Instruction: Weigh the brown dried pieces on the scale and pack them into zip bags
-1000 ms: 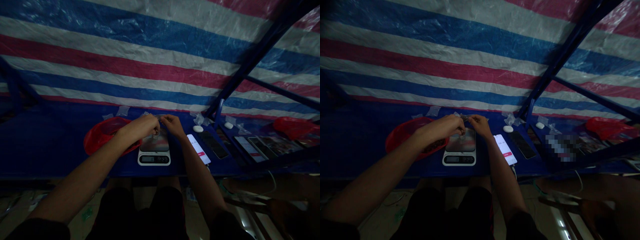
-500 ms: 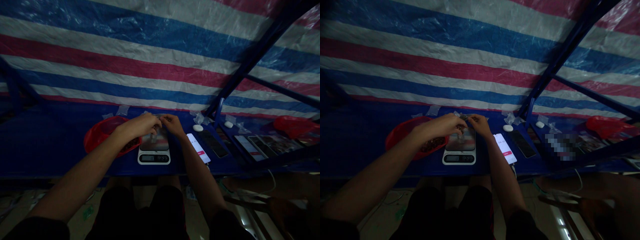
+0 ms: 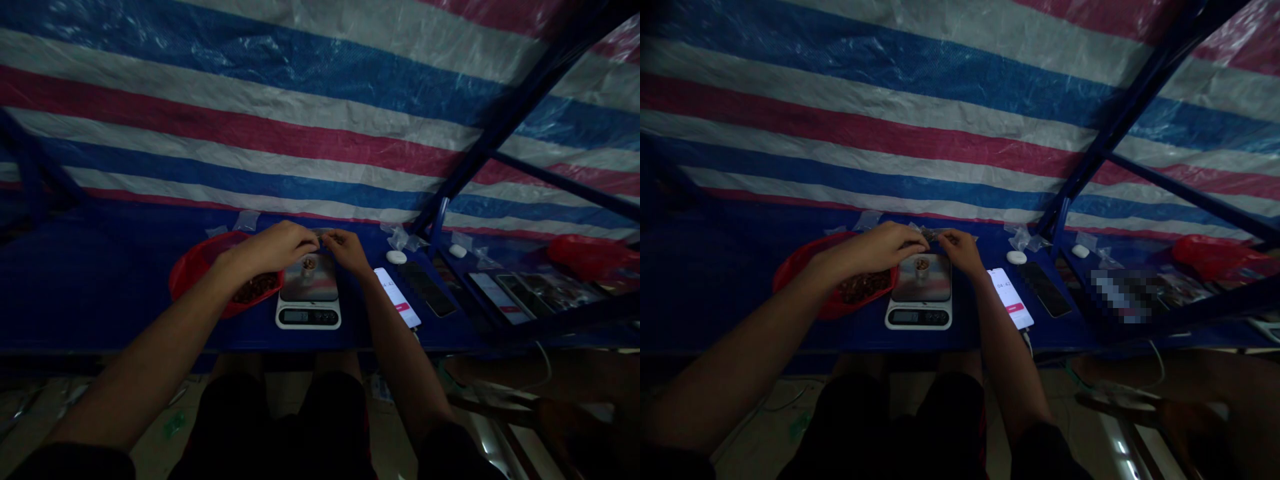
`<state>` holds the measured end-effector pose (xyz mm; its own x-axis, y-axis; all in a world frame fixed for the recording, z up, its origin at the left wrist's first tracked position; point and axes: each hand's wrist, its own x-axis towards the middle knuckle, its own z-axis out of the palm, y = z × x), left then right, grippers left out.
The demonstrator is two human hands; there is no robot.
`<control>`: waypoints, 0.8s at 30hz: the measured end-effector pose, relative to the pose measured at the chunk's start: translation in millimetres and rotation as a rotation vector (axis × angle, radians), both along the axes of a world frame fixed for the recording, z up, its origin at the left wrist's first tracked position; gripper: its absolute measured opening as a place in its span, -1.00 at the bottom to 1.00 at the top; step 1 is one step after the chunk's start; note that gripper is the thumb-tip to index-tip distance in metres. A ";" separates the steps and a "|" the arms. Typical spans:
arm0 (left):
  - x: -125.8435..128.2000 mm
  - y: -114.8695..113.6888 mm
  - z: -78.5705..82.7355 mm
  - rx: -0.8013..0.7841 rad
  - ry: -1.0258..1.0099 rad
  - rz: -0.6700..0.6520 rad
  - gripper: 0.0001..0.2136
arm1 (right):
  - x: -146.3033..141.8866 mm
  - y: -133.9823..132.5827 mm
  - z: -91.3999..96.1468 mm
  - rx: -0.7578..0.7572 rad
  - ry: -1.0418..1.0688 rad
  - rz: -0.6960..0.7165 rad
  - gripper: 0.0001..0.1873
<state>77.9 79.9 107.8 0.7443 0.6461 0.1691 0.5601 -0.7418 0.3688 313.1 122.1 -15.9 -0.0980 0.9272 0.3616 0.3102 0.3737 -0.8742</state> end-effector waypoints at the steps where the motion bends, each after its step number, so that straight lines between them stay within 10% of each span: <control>1: -8.4 -0.9 3.0 -0.002 0.013 0.053 -0.71 | 0.3 -0.1 -0.1 -0.011 0.000 -0.002 -0.65; 7: -63.8 -1.3 -10.8 -0.326 0.471 0.424 -0.85 | -0.8 -1.8 2.0 -0.041 -0.007 -0.028 -0.65; 14: -78.3 0.9 -55.3 -0.149 0.391 0.337 -0.77 | -1.3 -2.0 1.3 -0.025 -0.061 -0.020 -0.66; 24: -87.0 0.6 -43.4 -0.108 0.294 0.269 -0.73 | -0.3 -4.6 1.7 -0.028 -0.082 -0.013 -0.65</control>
<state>-9.0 80.5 64.4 0.5531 0.8266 -0.1044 0.8217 -0.5205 0.2319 312.7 117.5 -14.2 -0.1143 0.9380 0.3272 0.3857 0.3454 -0.8555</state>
